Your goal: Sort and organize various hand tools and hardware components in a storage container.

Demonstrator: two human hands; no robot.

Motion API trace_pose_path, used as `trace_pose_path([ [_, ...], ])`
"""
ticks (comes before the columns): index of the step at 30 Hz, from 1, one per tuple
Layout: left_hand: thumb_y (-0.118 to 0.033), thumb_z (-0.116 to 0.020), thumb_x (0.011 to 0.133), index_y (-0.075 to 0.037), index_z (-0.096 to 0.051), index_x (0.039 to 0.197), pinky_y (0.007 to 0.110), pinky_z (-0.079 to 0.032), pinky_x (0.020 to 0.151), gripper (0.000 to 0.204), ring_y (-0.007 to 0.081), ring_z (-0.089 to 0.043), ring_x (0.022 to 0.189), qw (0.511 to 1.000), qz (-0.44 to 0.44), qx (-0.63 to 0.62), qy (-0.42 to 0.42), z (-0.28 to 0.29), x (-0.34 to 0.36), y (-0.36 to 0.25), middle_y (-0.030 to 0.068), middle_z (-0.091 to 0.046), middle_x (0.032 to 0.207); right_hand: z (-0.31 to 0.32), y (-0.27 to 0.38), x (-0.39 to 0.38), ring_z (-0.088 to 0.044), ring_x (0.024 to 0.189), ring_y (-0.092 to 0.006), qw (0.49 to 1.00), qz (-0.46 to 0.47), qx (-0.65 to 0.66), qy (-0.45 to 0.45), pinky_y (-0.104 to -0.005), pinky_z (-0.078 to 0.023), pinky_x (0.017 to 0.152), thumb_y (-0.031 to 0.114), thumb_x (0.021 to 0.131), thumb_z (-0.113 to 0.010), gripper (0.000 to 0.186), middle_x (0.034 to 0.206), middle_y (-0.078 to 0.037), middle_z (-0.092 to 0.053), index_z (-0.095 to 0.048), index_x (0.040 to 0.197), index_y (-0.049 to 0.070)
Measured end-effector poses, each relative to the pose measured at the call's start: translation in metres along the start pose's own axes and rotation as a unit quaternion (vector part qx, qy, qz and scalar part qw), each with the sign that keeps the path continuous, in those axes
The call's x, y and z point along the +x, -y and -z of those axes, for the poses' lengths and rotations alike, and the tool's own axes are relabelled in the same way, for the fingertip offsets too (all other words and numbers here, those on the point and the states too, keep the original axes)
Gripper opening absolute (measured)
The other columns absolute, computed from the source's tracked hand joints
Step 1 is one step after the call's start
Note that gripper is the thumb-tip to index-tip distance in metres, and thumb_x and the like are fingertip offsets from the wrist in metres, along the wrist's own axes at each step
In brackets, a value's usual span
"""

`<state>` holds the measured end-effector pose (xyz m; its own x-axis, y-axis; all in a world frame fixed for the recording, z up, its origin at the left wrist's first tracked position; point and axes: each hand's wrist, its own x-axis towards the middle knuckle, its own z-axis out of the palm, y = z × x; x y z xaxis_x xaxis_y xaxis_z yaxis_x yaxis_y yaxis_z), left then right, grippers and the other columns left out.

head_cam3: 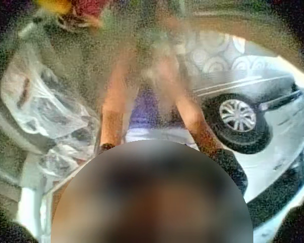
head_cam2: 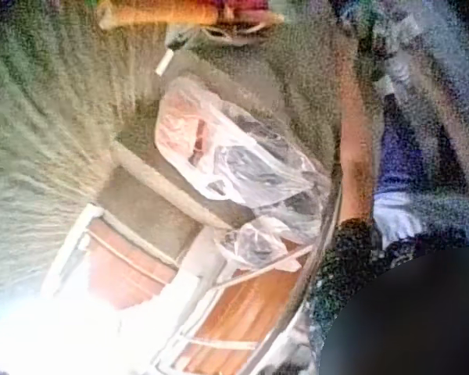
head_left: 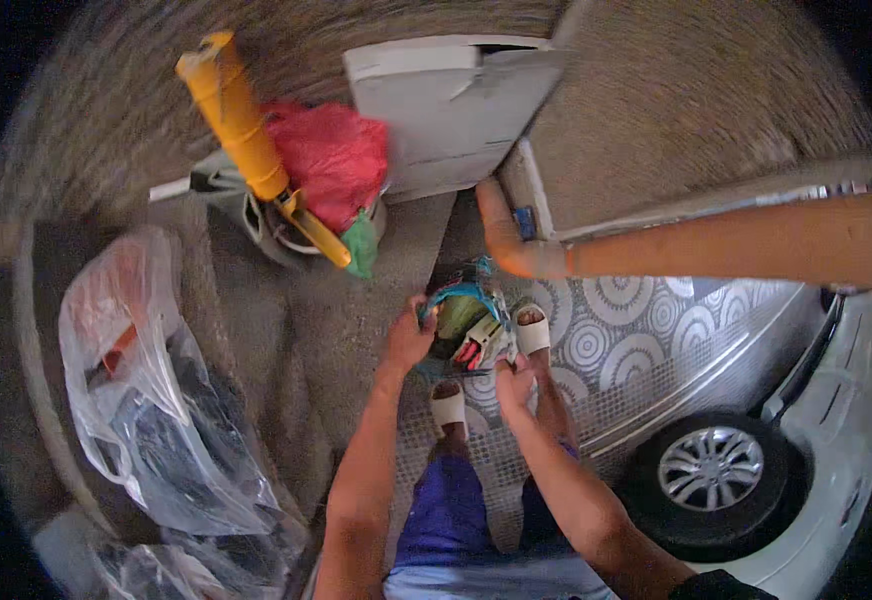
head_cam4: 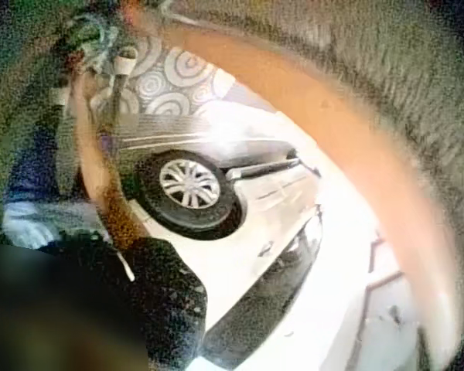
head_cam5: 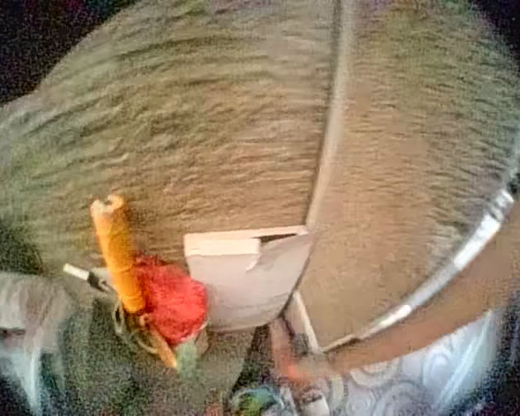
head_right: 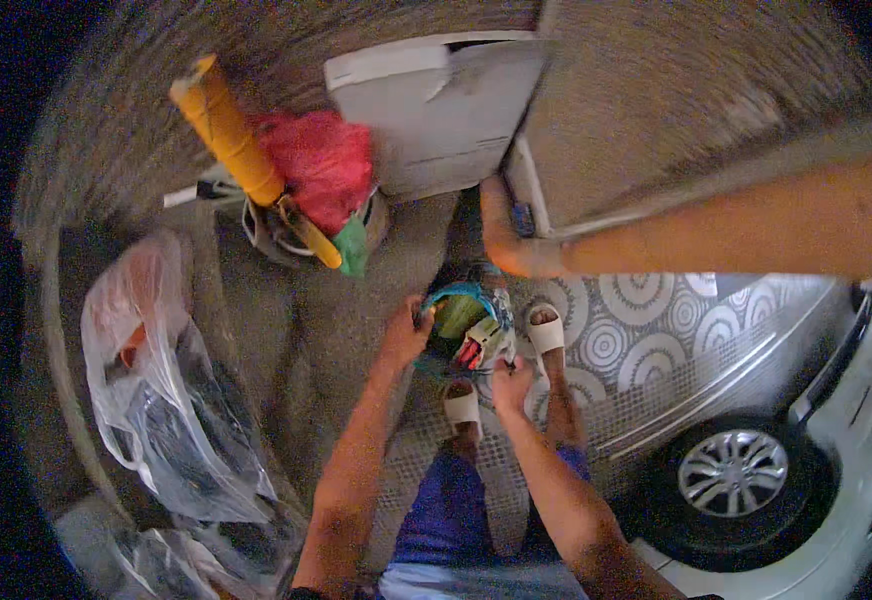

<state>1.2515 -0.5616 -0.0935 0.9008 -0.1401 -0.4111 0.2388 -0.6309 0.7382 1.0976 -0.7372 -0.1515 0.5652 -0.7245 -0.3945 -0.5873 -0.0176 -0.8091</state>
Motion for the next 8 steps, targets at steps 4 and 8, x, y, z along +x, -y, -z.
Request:
trace_pose_path([
  [4, -0.016, -0.068, 0.087, -0.005, -0.06, 0.106, 0.039, -0.048, 0.09, 0.024, 0.023, -0.063, 0.098, 0.968, -0.142, -0.205, 0.002, -0.075, -0.022, -0.019, 0.0092, -0.068, 0.101, 0.017, -0.006, 0.02, -0.064, 0.083, -0.0231, 0.987, 0.03, 0.117, 0.11, -0.0365, -0.051, 0.075, 0.009, 0.083, -0.064, 0.011, 0.085, -0.01, -0.068, -0.066, 0.092, 0.003],
  [8, -0.017, -0.069, 0.089, -0.007, -0.059, 0.13, 0.033, -0.044, 0.097, 0.044, 0.016, -0.056, 0.115, 0.973, 0.007, -0.141, 0.185, -0.071, -0.025, -0.023, 0.0094, -0.063, 0.124, -0.012, 0.092, -0.035, -0.025, 0.144, -0.0338, 0.943, 0.232, -0.089, 0.22, -0.0427, -0.017, 0.118, 0.009, 0.075, -0.063, 0.07, 0.152, -0.017, -0.034, -0.046, 0.142, 0.017],
])
